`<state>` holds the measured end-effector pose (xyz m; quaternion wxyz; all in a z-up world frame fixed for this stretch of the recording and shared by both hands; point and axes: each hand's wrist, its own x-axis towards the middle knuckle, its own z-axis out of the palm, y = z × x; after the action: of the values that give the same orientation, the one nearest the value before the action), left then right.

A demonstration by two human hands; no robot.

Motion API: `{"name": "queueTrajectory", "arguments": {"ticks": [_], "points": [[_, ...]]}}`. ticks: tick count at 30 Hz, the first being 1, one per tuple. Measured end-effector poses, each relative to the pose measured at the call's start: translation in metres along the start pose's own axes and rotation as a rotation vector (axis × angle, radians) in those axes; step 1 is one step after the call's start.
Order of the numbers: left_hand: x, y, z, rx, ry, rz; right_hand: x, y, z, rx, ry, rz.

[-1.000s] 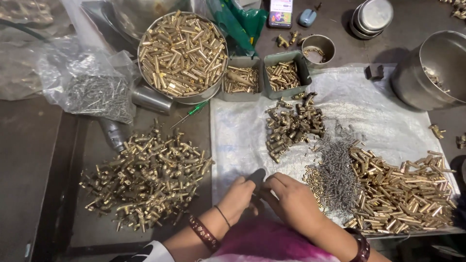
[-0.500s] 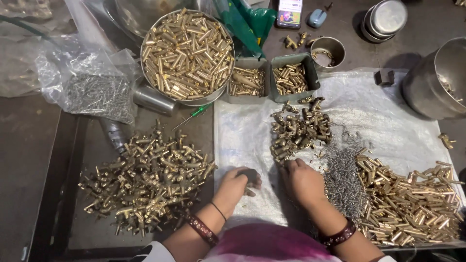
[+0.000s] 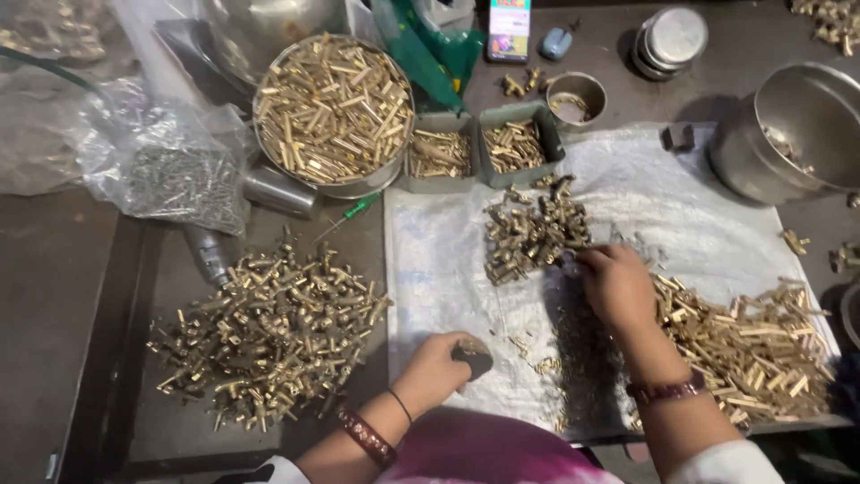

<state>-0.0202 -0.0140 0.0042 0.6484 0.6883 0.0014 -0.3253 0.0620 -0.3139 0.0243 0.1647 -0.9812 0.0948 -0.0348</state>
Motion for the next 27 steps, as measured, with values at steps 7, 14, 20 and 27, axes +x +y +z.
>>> {"name": "queueTrajectory", "arguments": {"ticks": [7,14,20,27], "points": [[0.002,0.016,-0.012,0.090,0.034,-0.044,0.026,0.013,0.029,-0.426,-0.079,-0.360],[0.016,0.031,-0.019,0.045,0.035,-0.045,-0.036,-0.055,0.002,0.807,-0.341,0.009],[0.015,0.030,-0.010,0.126,-0.041,0.205,-0.079,-0.086,0.004,1.010,-0.330,-0.217],[0.011,0.025,0.003,-0.175,-0.206,0.010,-0.087,-0.079,-0.013,0.872,-0.140,-0.422]]}}
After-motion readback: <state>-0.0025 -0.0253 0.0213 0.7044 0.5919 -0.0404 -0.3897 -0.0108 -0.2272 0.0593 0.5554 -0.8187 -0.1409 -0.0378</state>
